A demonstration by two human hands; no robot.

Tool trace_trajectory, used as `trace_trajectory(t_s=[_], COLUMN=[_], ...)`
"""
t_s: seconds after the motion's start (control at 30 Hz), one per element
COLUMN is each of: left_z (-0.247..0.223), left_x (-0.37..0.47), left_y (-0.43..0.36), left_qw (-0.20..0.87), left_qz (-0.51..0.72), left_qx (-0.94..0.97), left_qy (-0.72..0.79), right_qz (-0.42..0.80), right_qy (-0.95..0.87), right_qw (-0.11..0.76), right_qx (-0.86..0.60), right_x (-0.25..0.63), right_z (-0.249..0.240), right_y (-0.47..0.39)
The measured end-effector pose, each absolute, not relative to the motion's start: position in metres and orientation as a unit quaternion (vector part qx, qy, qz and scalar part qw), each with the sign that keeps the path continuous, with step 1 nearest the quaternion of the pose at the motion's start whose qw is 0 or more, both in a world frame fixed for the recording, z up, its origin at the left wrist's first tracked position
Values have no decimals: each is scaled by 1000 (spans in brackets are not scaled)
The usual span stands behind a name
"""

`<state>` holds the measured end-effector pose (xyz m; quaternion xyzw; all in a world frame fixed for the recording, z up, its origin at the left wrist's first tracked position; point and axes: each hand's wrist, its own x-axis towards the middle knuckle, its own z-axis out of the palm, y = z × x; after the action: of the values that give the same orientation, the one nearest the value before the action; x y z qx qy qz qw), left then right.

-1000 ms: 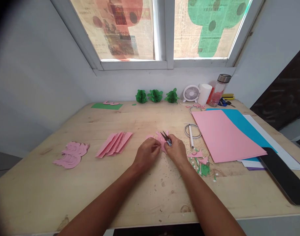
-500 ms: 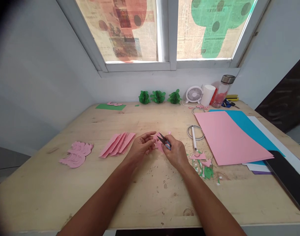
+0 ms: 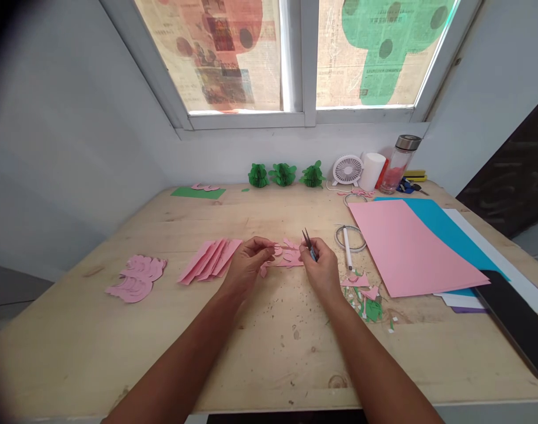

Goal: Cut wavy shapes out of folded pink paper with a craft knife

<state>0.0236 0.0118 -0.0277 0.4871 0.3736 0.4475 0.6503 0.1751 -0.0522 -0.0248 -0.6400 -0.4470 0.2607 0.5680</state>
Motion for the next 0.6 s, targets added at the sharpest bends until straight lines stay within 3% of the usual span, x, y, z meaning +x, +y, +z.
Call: trace_trajectory(t_s=[0.27, 0.6], left_z=[-26, -29], left_x=[27, 30], left_y=[8, 6], left_qw=[650, 665], left_qz=[464, 437], left_qx=[497, 520], left_qy=[340, 311], right_qz=[430, 444], right_qy=[-377, -383], right_qw=[615, 619], right_qx=[-543, -522], right_x=[167, 169], right_z=[-24, -28], right_y=[-52, -52])
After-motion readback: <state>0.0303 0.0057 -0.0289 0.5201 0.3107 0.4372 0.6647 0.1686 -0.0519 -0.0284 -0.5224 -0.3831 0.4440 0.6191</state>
